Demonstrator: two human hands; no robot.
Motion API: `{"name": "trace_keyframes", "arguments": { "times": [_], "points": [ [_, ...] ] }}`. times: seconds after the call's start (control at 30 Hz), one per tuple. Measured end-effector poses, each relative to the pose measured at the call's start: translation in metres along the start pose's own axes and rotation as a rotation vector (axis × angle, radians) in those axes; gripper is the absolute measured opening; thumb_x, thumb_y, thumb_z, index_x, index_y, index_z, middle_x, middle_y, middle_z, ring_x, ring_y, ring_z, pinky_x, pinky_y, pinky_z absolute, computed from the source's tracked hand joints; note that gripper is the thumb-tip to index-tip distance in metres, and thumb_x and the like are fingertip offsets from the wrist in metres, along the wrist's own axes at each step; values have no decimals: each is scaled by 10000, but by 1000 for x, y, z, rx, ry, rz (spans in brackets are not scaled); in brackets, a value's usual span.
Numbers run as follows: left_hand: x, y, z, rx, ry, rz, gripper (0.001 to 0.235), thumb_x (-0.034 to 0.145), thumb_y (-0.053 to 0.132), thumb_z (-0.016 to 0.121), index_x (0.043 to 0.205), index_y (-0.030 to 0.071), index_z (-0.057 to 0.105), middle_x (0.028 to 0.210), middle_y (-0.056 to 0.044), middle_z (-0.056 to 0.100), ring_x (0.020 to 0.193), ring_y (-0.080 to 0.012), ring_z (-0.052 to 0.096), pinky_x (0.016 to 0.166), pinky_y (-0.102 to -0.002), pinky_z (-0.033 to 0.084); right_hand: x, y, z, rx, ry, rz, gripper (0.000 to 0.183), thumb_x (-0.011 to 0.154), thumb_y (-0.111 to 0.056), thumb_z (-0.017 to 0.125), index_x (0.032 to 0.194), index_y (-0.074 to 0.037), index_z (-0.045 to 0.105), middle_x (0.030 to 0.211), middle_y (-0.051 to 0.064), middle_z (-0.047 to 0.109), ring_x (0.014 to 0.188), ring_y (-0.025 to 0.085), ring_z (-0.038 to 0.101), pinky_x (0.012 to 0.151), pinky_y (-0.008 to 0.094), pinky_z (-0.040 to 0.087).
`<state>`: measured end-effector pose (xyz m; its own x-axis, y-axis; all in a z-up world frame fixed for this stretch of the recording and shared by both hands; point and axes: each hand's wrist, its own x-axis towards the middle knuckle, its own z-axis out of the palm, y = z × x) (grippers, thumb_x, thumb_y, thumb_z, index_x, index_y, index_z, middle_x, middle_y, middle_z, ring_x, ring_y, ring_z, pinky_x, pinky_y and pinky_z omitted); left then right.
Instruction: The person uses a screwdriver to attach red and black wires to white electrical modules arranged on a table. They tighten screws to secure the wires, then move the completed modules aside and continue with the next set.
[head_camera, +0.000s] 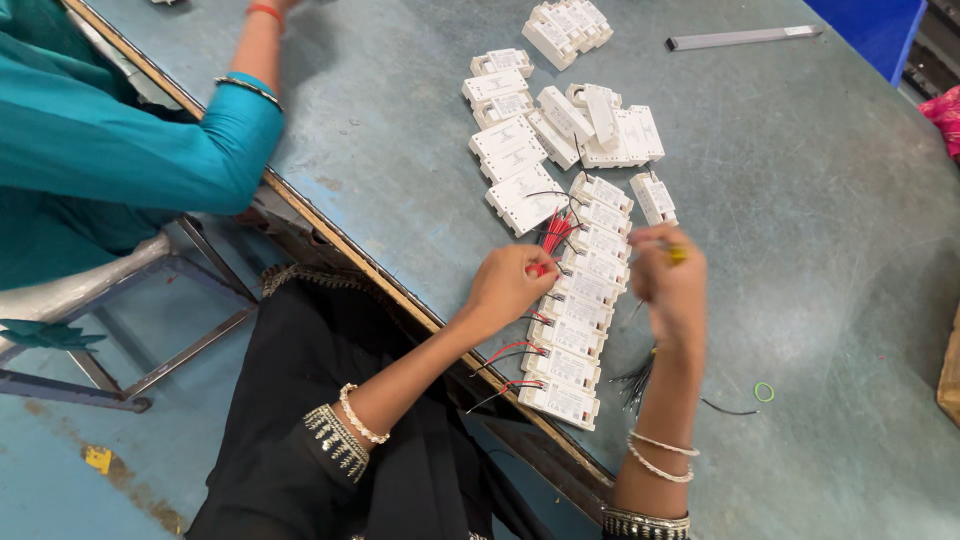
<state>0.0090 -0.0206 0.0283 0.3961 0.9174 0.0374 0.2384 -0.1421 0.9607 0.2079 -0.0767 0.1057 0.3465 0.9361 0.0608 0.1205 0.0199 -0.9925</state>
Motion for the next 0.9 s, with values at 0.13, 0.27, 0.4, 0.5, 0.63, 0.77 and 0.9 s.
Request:
{"name": "trace_keyframes", "arguments": {
  "times": [0.13,0.27,0.4,0.5,0.63,0.77,0.9],
  "points": [
    [-1,-11,8,75,-4,195,147,772,204,750,846,78,766,741,-99,718,690,-280,697,619,-404,534,-5,-11,-5,633,-76,-3,552,1054,-473,438,656,-90,434,602,2,313,584,151,272,592,320,252],
    [0,-14,12,167,-11,195,150,773,210,751,833,73,752,740,-124,718,717,-326,698,643,-437,534,-1,2,7,696,-125,-53,522,1061,-333,439,608,-142,265,563,11,247,595,167,232,641,353,251],
    [-3,-15,10,181,-18,158,148,773,208,755,810,65,738,727,-128,719,722,-329,700,657,-437,542,-1,13,13,614,-73,-120,504,1025,-257,450,594,-155,211,529,3,210,543,155,195,576,349,235],
    [-5,-12,10,163,3,148,146,766,209,760,816,73,742,727,-124,719,724,-323,705,652,-437,541,-3,21,20,595,-52,-107,499,1029,-248,446,592,-146,228,532,4,217,526,157,186,563,349,226],
    [-4,-6,9,198,-10,128,138,763,194,755,818,69,739,722,-137,716,734,-341,699,667,-451,539,-3,23,27,548,-35,-110,494,1020,-229,440,577,-137,241,512,3,220,487,149,180,520,349,208],
    [-6,-6,11,220,2,134,131,761,180,752,814,62,736,734,-145,710,743,-359,694,679,-462,541,-5,26,31,542,-62,-95,493,1013,-220,443,570,-131,244,509,3,225,480,149,180,513,353,203],
    [-4,-6,13,228,5,117,113,762,170,740,815,70,742,715,-143,710,736,-360,696,684,-465,540,-6,28,34,509,-75,-132,509,1008,-209,458,560,-127,232,505,-2,221,478,139,173,512,352,190]
  ]
}}
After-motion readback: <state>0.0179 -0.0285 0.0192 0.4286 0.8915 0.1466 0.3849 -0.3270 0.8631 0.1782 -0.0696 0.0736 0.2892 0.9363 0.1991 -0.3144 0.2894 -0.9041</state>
